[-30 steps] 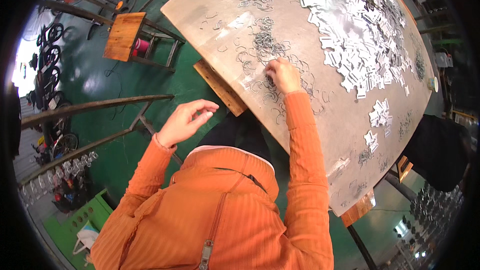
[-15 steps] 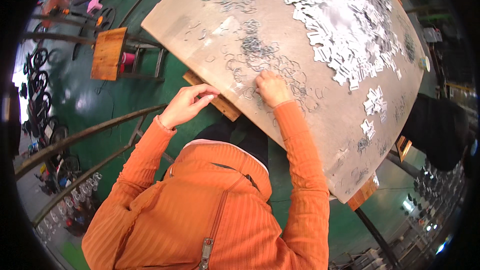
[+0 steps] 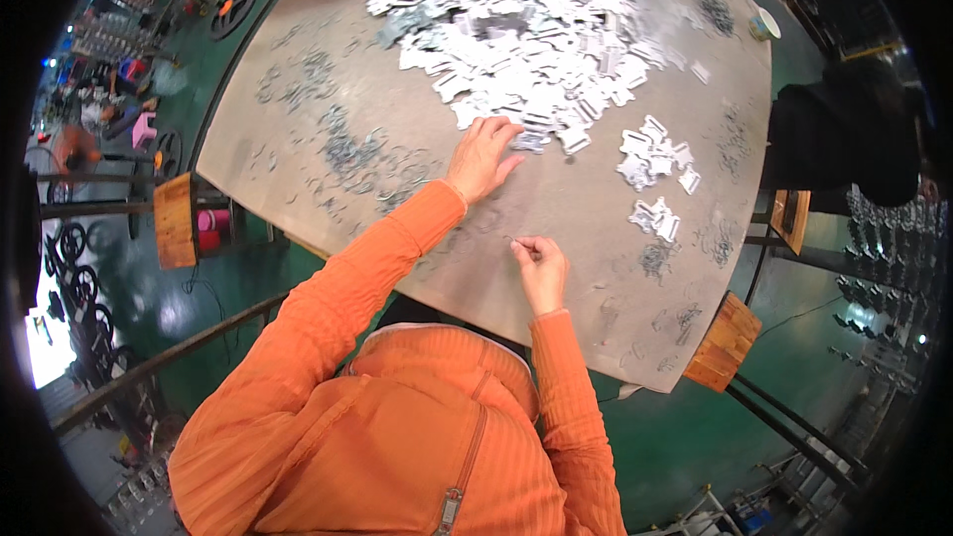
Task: The person picks up metal clips from a table and attaches them to flat metal pieces before hanging the assembled units onto a wire rack.
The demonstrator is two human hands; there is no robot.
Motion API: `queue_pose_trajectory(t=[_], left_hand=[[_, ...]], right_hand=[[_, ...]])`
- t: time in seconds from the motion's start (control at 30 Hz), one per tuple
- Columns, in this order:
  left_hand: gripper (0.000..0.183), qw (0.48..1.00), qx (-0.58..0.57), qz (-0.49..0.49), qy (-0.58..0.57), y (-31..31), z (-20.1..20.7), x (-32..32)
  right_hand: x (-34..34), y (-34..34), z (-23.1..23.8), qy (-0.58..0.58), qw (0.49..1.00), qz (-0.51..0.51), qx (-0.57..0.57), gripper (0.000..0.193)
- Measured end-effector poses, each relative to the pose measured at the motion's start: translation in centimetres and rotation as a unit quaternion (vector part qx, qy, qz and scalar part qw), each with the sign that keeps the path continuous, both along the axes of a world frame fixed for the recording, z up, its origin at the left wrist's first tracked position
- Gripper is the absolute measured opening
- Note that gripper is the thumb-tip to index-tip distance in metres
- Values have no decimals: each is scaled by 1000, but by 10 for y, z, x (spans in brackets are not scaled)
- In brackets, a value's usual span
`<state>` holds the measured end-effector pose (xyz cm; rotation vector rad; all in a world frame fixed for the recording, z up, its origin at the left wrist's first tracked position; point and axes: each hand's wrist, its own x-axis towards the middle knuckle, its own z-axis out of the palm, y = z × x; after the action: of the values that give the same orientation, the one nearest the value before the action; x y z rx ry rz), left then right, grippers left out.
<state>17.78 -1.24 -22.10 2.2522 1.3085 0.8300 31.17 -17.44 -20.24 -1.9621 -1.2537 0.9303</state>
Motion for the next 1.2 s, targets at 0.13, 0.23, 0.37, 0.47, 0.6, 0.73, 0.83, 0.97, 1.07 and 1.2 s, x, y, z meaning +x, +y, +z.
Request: queue_pose_trajectory(t=[0.13,0.23,0.37,0.47,0.6,0.73,0.83,0.97,1.07,1.2], left_hand=[[42,986,121,-43,110,22,-20,40],[39,983,74,-85,143,37,-30,31],[39,980,64,-93,166,30,-33,24],[41,978,95,-98,159,9,-34,30],[44,979,88,-100,155,-3,-31,34],[27,993,-88,-69,33,-7,-1,28],[19,942,-277,-75,-173,-38,37,22],[17,922,-297,-135,-208,-58,80,6],[14,935,-259,-152,-190,-62,92,-2],[14,946,-210,-163,-188,-57,88,-7]], right_hand=[[70,5,15,156,982,-74,-72,17],[102,21,28,240,963,-91,-81,15],[110,51,41,303,950,-65,-46,12],[99,63,45,297,953,-51,-13,11],[82,50,50,345,936,-68,-3,12],[63,35,62,340,934,-96,57,12],[44,35,71,334,925,-121,134,12],[30,36,88,371,915,-93,130,11],[22,38,97,391,908,-72,130,11],[18,44,98,389,912,-66,111,12]])
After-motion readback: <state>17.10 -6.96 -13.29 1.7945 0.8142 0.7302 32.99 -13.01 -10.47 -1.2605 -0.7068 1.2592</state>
